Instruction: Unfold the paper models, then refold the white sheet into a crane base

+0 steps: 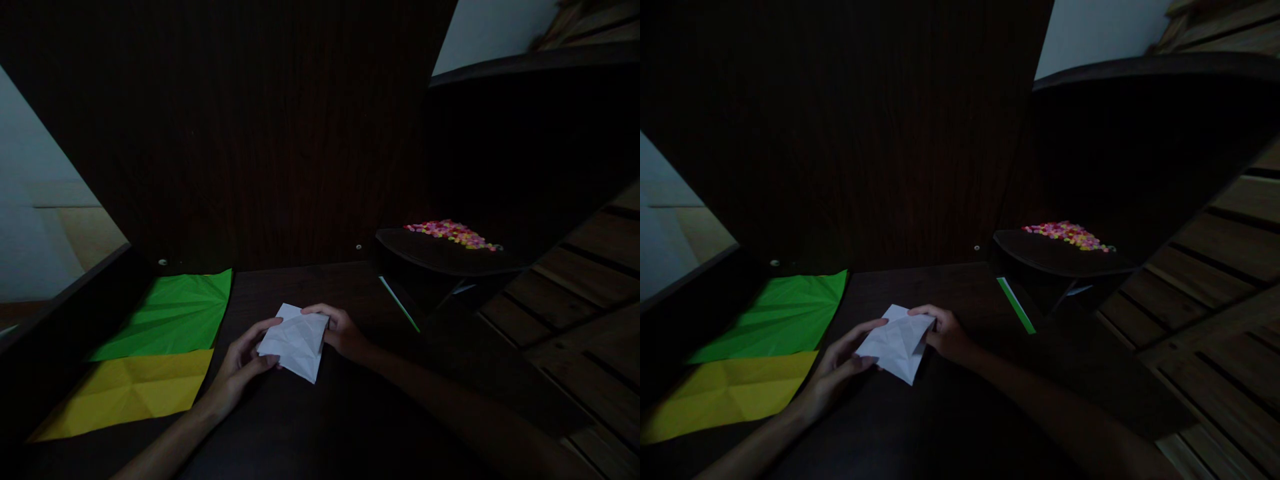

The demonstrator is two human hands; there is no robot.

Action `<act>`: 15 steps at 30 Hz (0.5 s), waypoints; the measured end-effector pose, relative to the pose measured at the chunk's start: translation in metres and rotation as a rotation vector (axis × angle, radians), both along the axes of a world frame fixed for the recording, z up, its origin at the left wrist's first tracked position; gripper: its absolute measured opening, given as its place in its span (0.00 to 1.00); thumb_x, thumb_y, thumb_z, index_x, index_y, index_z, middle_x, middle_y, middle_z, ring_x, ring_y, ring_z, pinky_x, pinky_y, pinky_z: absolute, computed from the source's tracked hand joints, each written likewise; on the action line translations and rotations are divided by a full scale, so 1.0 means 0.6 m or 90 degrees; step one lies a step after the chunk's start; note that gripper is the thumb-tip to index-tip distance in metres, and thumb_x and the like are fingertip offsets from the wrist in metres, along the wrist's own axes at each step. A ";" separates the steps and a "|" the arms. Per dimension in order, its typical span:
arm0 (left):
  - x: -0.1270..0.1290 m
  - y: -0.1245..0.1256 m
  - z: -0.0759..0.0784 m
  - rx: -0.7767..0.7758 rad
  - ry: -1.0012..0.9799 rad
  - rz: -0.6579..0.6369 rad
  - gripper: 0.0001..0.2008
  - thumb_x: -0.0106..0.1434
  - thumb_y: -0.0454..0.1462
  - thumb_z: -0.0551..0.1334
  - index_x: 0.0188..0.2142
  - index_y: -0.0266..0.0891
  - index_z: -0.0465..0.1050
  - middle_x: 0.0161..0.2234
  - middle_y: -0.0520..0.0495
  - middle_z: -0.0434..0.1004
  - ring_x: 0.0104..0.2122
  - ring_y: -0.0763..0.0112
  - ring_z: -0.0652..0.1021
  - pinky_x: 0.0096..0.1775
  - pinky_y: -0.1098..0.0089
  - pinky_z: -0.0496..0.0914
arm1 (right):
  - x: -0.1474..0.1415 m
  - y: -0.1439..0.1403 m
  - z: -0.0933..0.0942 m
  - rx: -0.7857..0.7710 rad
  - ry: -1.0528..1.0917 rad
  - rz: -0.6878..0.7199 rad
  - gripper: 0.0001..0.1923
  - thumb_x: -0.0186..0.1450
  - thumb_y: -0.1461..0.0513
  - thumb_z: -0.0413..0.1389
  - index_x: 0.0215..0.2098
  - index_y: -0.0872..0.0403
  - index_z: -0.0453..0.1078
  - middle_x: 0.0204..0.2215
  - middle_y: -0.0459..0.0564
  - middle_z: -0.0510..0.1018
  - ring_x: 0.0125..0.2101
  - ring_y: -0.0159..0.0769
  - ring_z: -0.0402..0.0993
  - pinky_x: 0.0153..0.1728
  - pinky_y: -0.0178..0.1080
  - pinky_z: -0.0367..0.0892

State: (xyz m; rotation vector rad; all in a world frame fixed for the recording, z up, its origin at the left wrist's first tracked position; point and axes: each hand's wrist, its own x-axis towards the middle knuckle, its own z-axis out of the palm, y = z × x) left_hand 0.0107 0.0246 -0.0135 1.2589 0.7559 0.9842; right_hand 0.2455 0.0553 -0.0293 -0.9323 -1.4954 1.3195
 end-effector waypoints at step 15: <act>0.003 0.000 0.008 0.004 0.039 -0.038 0.25 0.59 0.44 0.68 0.54 0.40 0.70 0.45 0.43 0.79 0.45 0.57 0.77 0.43 0.65 0.70 | -0.001 -0.001 0.007 0.011 -0.040 -0.027 0.19 0.51 0.67 0.63 0.42 0.52 0.75 0.40 0.49 0.79 0.39 0.39 0.74 0.40 0.41 0.67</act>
